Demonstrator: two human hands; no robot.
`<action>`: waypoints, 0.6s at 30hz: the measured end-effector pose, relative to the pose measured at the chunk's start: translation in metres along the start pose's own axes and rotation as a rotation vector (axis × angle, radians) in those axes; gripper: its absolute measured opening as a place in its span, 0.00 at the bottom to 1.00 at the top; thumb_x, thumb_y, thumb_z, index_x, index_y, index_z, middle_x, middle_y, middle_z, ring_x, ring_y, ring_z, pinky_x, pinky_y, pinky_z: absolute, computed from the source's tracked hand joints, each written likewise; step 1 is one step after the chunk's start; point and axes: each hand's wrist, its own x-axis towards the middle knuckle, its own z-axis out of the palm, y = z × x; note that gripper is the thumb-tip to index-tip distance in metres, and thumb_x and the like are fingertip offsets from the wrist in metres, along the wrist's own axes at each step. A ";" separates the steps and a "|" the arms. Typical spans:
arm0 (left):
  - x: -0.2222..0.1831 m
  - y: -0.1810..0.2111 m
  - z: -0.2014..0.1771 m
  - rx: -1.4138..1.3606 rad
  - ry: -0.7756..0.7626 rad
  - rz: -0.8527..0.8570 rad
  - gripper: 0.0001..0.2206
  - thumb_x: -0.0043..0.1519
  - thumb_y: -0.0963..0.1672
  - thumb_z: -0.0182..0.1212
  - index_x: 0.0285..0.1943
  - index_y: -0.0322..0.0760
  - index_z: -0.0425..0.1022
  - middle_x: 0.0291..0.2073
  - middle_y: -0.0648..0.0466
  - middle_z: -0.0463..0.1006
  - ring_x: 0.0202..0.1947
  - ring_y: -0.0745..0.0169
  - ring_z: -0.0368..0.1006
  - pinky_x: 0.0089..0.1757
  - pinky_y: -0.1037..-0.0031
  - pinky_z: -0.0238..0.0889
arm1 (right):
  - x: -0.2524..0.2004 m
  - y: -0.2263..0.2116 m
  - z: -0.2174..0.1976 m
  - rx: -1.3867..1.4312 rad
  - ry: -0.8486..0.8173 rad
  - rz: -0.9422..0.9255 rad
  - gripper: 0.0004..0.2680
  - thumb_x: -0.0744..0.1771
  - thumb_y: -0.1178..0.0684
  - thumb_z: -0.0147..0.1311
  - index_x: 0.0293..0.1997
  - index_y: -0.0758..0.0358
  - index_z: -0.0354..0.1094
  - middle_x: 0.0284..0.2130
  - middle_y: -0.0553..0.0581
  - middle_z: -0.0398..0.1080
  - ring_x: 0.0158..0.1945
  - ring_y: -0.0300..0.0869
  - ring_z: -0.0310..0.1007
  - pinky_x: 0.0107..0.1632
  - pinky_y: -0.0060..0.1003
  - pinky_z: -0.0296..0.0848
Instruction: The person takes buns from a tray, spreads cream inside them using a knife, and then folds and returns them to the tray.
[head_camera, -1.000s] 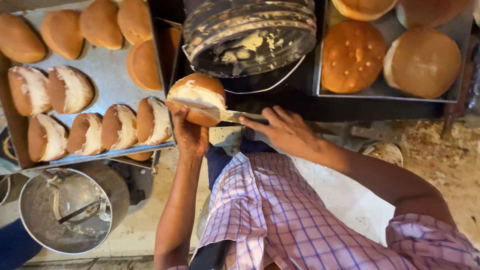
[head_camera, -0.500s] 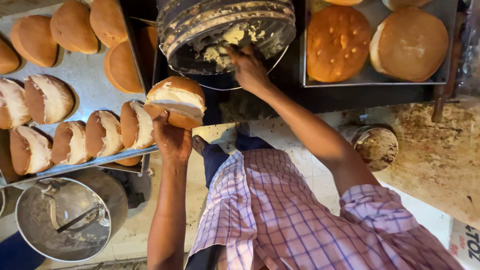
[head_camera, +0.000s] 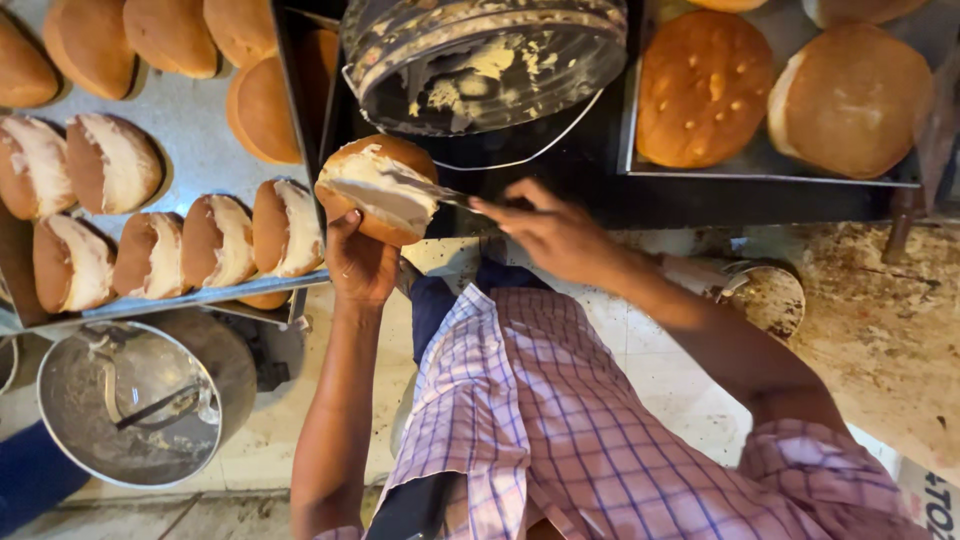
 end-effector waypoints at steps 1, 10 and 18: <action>0.002 -0.003 0.002 0.002 -0.010 -0.009 0.28 0.58 0.43 0.62 0.70 0.36 0.63 0.63 0.49 0.70 0.67 0.49 0.65 0.66 0.55 0.60 | 0.001 -0.007 0.005 -0.003 0.011 0.008 0.20 0.70 0.58 0.51 0.71 0.40 0.59 0.56 0.57 0.61 0.40 0.42 0.70 0.39 0.37 0.79; 0.006 0.006 0.005 0.122 -0.041 0.116 0.30 0.60 0.46 0.66 0.73 0.47 0.60 0.67 0.52 0.65 0.70 0.51 0.62 0.67 0.50 0.60 | -0.056 -0.003 0.001 -0.485 0.206 -0.102 0.26 0.63 0.62 0.52 0.70 0.42 0.59 0.54 0.64 0.60 0.47 0.54 0.72 0.41 0.41 0.77; 0.015 -0.005 0.013 0.265 -0.066 0.193 0.26 0.69 0.48 0.64 0.74 0.39 0.61 0.66 0.49 0.69 0.67 0.49 0.65 0.66 0.53 0.60 | -0.012 0.020 -0.009 -0.070 0.331 0.177 0.19 0.71 0.56 0.50 0.74 0.47 0.58 0.47 0.65 0.65 0.35 0.56 0.73 0.40 0.49 0.73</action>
